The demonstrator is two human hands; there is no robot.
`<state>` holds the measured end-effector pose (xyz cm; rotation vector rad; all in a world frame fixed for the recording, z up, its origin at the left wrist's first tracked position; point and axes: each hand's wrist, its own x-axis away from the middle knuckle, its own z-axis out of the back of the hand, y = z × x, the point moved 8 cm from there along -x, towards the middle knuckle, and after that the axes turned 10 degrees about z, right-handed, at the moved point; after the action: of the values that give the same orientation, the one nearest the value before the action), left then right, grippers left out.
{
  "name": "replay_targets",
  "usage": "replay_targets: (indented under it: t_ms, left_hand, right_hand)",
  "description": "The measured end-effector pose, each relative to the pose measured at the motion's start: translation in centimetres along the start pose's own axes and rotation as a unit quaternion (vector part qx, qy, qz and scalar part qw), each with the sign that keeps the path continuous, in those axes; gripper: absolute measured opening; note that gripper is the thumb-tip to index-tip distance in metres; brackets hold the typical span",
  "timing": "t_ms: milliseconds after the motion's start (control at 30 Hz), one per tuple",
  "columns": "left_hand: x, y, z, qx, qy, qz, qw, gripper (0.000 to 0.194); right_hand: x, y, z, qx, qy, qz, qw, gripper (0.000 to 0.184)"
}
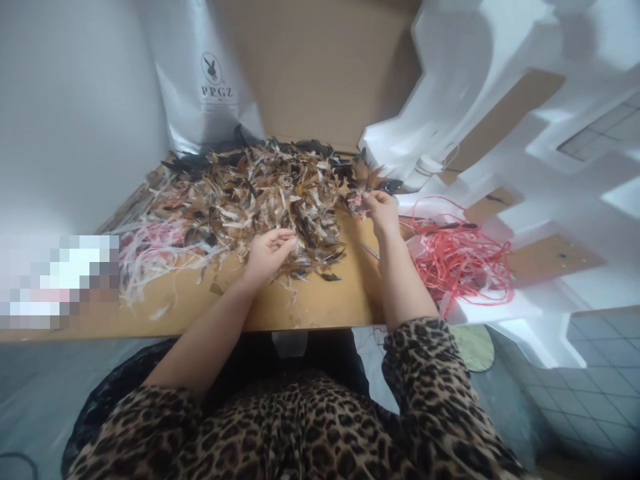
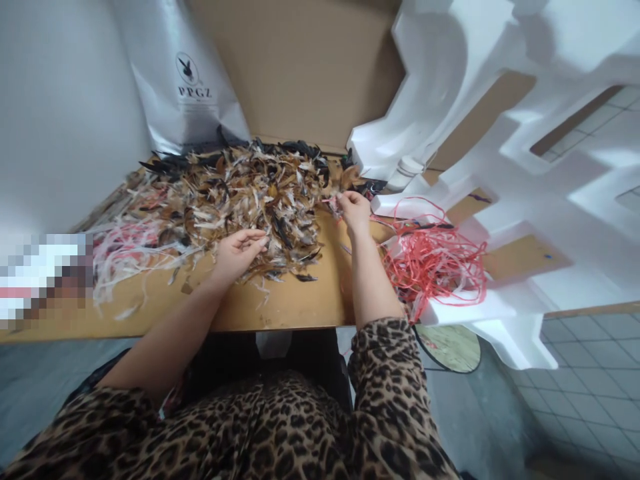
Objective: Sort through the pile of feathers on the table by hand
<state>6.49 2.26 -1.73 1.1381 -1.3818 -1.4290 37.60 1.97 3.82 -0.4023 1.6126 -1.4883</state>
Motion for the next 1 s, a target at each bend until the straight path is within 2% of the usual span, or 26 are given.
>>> replay_targets:
  t_ms: [67, 100, 300, 433, 567, 667, 767, 833, 900, 967, 1000]
  left_hand:
    - [0.1, 0.1, -0.1, -0.02, -0.004, -0.023, 1.0, 0.023]
    - [0.1, 0.2, 0.0, -0.031, -0.002, -0.034, 0.999, 0.022]
    - [0.5, 1.6, 0.8, -0.086, 0.038, -0.09, 0.991, 0.015]
    - [0.8, 2.2, 0.9, -0.12, 0.051, -0.111, 0.985, 0.013]
    - [0.8, 2.5, 0.8, -0.151, 0.051, -0.15, 0.976, 0.016]
    - [0.8, 2.4, 0.8, -0.157, 0.055, -0.17, 0.971, 0.018]
    - [0.6, 2.3, 1.1, -0.146, 0.065, -0.164, 0.973, 0.019]
    - [0.6, 2.4, 1.2, -0.132, 0.071, -0.159, 0.976, 0.018]
    - [0.6, 2.5, 1.3, -0.115, 0.07, -0.151, 0.979, 0.018]
    - [0.5, 2.6, 1.5, -0.097, 0.075, -0.145, 0.982, 0.018]
    - [0.5, 2.6, 1.6, -0.092, 0.077, -0.141, 0.983, 0.019]
  right_hand:
    - [-1.3, 2.2, 1.5, 0.098, -0.003, -0.044, 0.994, 0.024]
    - [-1.6, 3.3, 1.9, 0.115, -0.013, -0.059, 0.992, 0.024]
    - [-2.1, 7.9, 2.1, 0.194, -0.044, -0.085, 0.976, 0.021]
    - [-2.8, 9.4, 2.2, 0.253, -0.052, -0.078, 0.963, 0.018]
    - [-3.1, 9.8, 2.5, 0.288, -0.042, -0.064, 0.955, 0.013]
    - [-2.8, 9.5, 3.1, 0.293, -0.012, -0.056, 0.954, 0.004]
    - [-2.3, 8.2, 3.6, 0.282, 0.025, -0.046, 0.958, 0.025]
    - [-1.7, 6.5, 3.5, 0.269, 0.045, -0.027, 0.962, 0.035]
    - [-0.5, 3.7, 3.0, 0.218, 0.068, 0.027, 0.973, 0.031]
    - [1.3, 0.6, 1.1, 0.128, 0.014, 0.082, 0.988, 0.019]
    - [2.5, -0.7, -0.4, 0.091, -0.045, 0.088, 0.991, 0.017]
